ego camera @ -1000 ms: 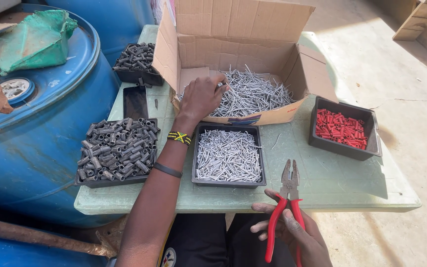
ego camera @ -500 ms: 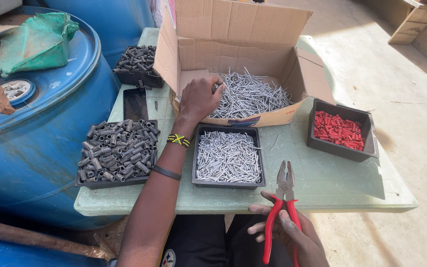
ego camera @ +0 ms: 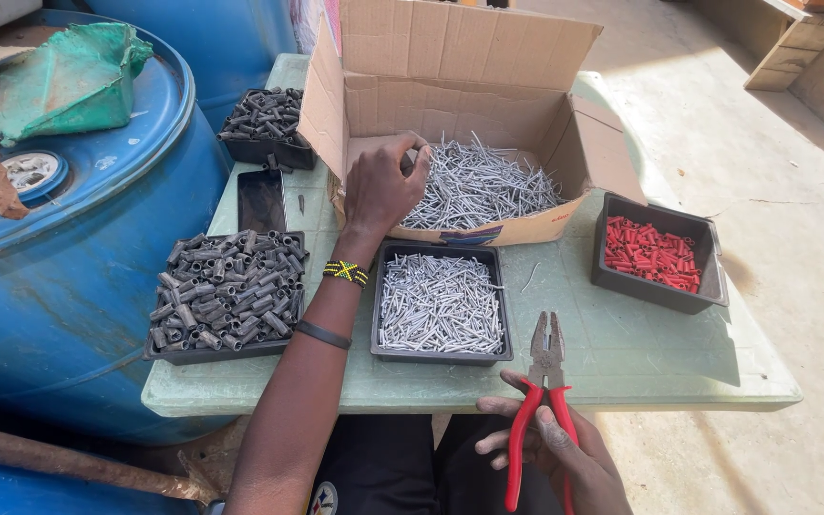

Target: Trimming or cutting metal fasteners using pliers at a workbench.

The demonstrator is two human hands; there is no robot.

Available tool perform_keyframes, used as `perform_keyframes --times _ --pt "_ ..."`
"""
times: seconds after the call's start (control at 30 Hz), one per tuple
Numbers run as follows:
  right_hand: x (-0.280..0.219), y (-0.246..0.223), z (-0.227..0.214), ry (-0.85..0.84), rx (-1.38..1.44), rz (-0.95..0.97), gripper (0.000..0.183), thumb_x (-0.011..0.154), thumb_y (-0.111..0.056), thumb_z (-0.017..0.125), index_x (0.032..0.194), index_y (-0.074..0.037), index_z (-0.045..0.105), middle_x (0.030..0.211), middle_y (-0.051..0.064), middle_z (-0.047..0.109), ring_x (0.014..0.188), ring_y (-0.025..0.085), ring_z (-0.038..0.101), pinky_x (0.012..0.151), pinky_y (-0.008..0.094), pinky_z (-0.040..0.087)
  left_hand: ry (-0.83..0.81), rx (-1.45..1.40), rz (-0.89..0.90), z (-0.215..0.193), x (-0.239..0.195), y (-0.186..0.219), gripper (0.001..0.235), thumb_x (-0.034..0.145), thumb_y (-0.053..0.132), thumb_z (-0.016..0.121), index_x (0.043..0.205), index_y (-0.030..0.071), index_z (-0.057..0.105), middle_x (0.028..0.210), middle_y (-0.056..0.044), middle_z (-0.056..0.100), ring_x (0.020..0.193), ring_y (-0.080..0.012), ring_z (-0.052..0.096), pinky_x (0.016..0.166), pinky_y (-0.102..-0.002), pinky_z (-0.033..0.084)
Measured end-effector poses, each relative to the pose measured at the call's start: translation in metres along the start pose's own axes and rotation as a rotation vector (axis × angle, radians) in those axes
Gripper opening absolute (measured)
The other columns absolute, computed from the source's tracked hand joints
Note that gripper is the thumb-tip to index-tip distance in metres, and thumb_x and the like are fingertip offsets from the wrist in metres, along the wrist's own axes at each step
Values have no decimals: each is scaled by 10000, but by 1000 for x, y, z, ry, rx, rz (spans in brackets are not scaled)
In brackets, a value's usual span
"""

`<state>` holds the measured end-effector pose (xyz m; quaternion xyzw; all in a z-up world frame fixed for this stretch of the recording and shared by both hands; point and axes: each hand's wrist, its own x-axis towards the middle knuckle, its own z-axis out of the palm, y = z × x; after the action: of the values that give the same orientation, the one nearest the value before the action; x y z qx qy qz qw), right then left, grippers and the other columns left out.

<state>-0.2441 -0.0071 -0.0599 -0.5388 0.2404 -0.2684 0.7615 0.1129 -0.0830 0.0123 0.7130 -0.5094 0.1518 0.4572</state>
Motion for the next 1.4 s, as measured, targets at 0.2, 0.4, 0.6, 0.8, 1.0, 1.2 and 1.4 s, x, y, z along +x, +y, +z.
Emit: perform_keyframes --times 0.2,0.4,0.6,0.8,1.0,1.2,1.4 --pt "6 6 -10 -186 140 -51 732 951 -386 628 1508 23 388 1303 277 718 925 434 817 711 498 686 243 -131 91 -13 -17 32 97 958 143 590 863 161 593 669 -12 668 578 -168 649 512 -363 519" --pt "20 2 -7 -288 220 27 818 967 -416 695 1552 -31 272 1514 257 512 1053 455 768 750 524 692 91 -263 170 -18 -57 48 125 1034 200 541 964 125 614 710 -56 661 584 -181 666 471 -307 537" --pt "26 -34 37 -114 -97 0 757 952 -460 632 1507 6 414 1439 230 653 942 370 852 653 463 738 -13 -470 123 -62 -83 67 127 1009 180 571 915 115 626 611 5 580 511 -117 537 498 -311 436" --pt "39 -48 70 67 -214 120 684 874 -447 596 1367 27 624 1416 129 739 881 337 870 610 459 727 -144 -520 260 -48 -91 65 129 972 151 582 844 137 571 638 26 544 543 -176 542 551 -366 450" --pt "44 -50 69 140 -219 144 693 882 -422 550 1407 24 625 1227 199 818 898 370 863 663 509 727 -170 -494 254 -55 -90 64 141 960 180 588 827 134 599 631 13 548 528 -205 515 535 -384 443" --pt "44 -57 80 307 -193 186 670 879 -348 534 1408 45 659 1051 290 820 879 422 839 667 547 689 -288 -445 293 -63 -90 67 196 967 193 561 781 140 527 628 8 538 558 -248 505 508 -417 407" --pt "47 -49 68 188 -183 113 465 936 -284 540 1058 130 712 1040 258 789 634 316 631 579 449 567 -300 -331 274 -67 -96 65 144 959 228 582 829 170 603 586 20 566 507 -237 547 504 -418 442"
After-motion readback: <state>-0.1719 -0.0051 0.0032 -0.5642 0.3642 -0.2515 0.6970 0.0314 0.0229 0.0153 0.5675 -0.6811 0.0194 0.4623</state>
